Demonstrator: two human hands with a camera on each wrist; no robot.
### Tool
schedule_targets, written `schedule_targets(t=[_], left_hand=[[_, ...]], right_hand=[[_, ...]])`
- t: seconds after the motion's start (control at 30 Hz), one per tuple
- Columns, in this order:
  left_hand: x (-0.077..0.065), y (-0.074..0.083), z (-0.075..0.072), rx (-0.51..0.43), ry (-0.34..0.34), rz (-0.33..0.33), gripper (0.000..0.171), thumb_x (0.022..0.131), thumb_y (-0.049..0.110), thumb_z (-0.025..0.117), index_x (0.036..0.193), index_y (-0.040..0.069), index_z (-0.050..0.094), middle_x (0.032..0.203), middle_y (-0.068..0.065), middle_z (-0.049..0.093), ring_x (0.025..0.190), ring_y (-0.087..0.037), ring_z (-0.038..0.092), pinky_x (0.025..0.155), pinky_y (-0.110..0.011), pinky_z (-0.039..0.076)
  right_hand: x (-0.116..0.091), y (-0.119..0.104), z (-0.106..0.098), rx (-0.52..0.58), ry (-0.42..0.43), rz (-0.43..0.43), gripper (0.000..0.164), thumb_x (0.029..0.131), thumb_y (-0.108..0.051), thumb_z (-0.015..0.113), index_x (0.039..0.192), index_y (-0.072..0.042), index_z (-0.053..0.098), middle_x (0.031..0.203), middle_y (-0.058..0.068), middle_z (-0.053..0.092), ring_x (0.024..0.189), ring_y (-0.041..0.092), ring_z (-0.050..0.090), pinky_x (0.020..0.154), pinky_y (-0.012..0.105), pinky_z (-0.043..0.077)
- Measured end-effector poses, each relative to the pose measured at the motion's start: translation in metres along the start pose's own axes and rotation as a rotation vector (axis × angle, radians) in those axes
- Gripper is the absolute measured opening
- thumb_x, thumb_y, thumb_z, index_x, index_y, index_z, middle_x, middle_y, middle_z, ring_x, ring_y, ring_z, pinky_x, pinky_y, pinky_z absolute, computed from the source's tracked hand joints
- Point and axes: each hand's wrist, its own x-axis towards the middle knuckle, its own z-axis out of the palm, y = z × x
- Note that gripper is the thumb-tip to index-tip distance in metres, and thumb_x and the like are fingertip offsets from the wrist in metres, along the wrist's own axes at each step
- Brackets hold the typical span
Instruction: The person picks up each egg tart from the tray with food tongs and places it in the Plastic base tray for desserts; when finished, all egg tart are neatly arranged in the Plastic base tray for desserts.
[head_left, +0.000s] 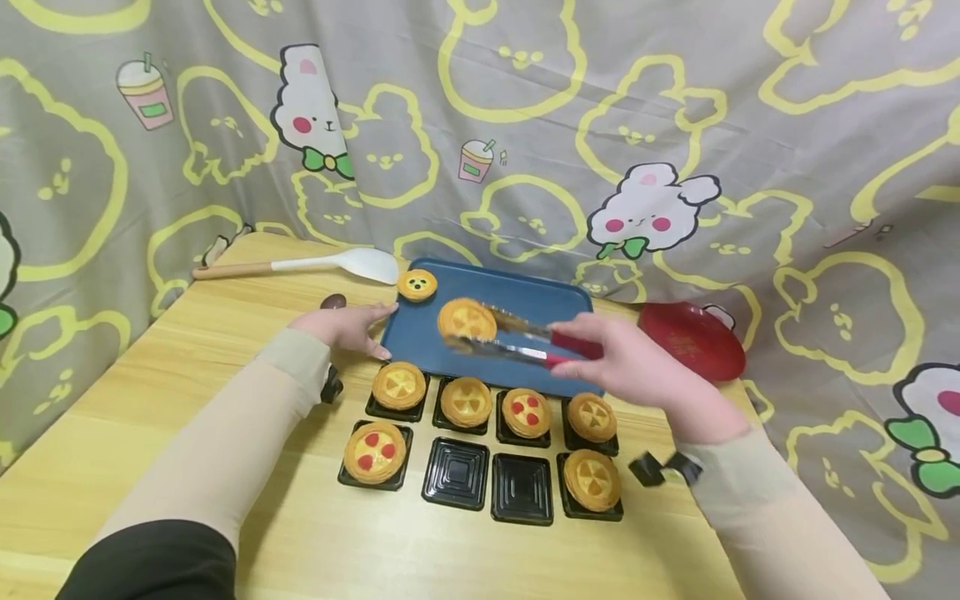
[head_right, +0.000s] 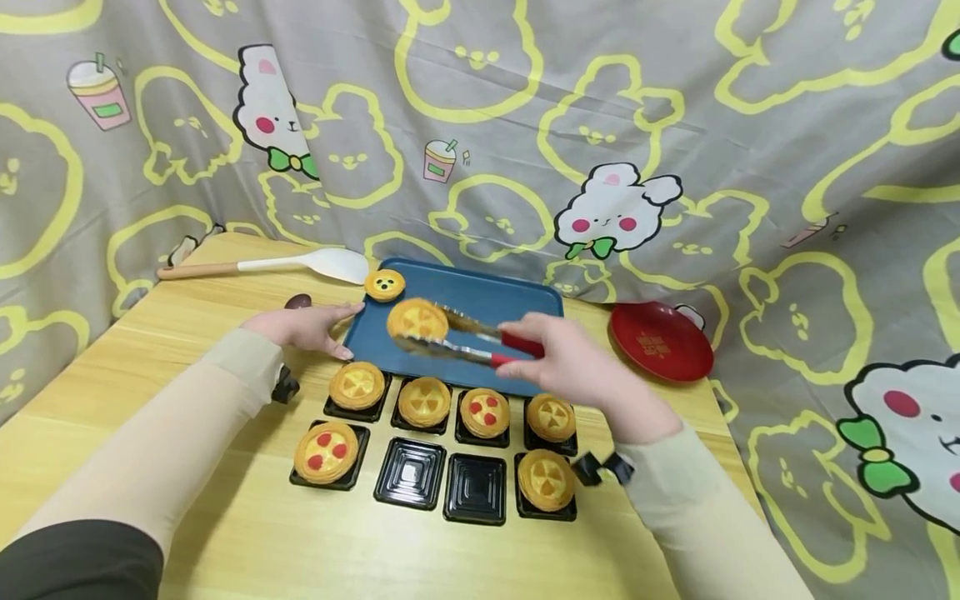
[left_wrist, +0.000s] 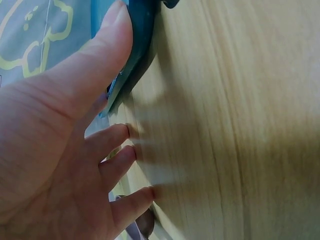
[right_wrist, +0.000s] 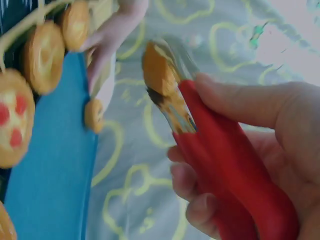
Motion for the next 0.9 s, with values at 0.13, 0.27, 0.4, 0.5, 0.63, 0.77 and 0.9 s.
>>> schedule_targets(t=[0.13, 0.27, 0.4, 0.5, 0.63, 0.77, 0.9], left_hand=[[-0.001, -0.001, -0.001, -0.002, 0.004, 0.005, 0.101, 0.087, 0.036, 0.075, 0.158, 0.004, 0.009, 0.159, -0.030, 0.007, 0.145, -0.045, 0.010, 0.117, -0.056, 0.010], [-0.002, -0.002, -0.003, -0.001, 0.001, 0.007, 0.101, 0.088, 0.035, 0.074, 0.158, 0.003, 0.009, 0.158, -0.031, 0.006, 0.145, -0.046, 0.010, 0.117, -0.056, 0.011], [-0.002, -0.002, -0.004, -0.002, -0.004, 0.010, 0.101, 0.088, 0.036, 0.074, 0.158, 0.003, 0.009, 0.158, -0.032, 0.006, 0.144, -0.047, 0.010, 0.116, -0.057, 0.010], [-0.001, -0.003, -0.004, 0.003, -0.007, 0.010, 0.102, 0.088, 0.037, 0.074, 0.158, 0.003, 0.009, 0.158, -0.032, 0.005, 0.145, -0.047, 0.009, 0.116, -0.057, 0.011], [0.000, -0.004, -0.003, 0.006, -0.012, 0.014, 0.102, 0.088, 0.037, 0.074, 0.158, 0.003, 0.008, 0.158, -0.032, 0.005, 0.145, -0.047, 0.009, 0.117, -0.057, 0.010], [0.001, -0.004, -0.002, 0.005, -0.016, 0.016, 0.101, 0.089, 0.036, 0.074, 0.158, 0.003, 0.008, 0.158, -0.032, 0.005, 0.145, -0.047, 0.009, 0.117, -0.057, 0.009], [0.001, -0.002, -0.002, 0.009, -0.020, 0.017, 0.101, 0.089, 0.036, 0.074, 0.158, 0.003, 0.008, 0.158, -0.032, 0.005, 0.145, -0.047, 0.009, 0.116, -0.057, 0.010]], right_hand=[[-0.036, -0.014, 0.006, -0.010, -0.055, -0.101, 0.056, 0.083, -0.030, 0.081, 0.133, -0.010, 0.064, 0.092, -0.010, 0.058, 0.076, 0.013, 0.054, 0.060, 0.026, 0.049], [-0.059, -0.016, 0.027, -0.077, -0.133, -0.129, 0.055, 0.085, -0.038, 0.078, 0.131, -0.011, 0.066, 0.098, -0.012, 0.059, 0.080, 0.010, 0.055, 0.067, 0.027, 0.051], [-0.070, -0.013, 0.051, -0.141, -0.200, -0.103, 0.056, 0.088, -0.045, 0.073, 0.131, -0.011, 0.065, 0.112, -0.009, 0.062, 0.089, 0.009, 0.057, 0.078, 0.029, 0.052], [-0.073, -0.010, 0.064, -0.157, -0.211, -0.095, 0.056, 0.088, -0.044, 0.073, 0.132, -0.010, 0.065, 0.115, -0.008, 0.062, 0.091, 0.010, 0.057, 0.079, 0.030, 0.052], [-0.073, -0.008, 0.073, -0.157, -0.203, -0.102, 0.055, 0.086, -0.036, 0.078, 0.131, -0.008, 0.065, 0.109, -0.008, 0.062, 0.085, 0.009, 0.057, 0.075, 0.029, 0.051], [-0.073, -0.008, 0.075, -0.171, -0.208, -0.091, 0.058, 0.083, -0.035, 0.080, 0.132, -0.007, 0.064, 0.103, -0.011, 0.060, 0.077, 0.008, 0.054, 0.068, 0.027, 0.048], [-0.074, -0.007, 0.073, -0.169, -0.213, -0.082, 0.064, 0.081, -0.038, 0.081, 0.134, -0.007, 0.063, 0.103, -0.011, 0.057, 0.075, 0.007, 0.050, 0.067, 0.025, 0.046]])
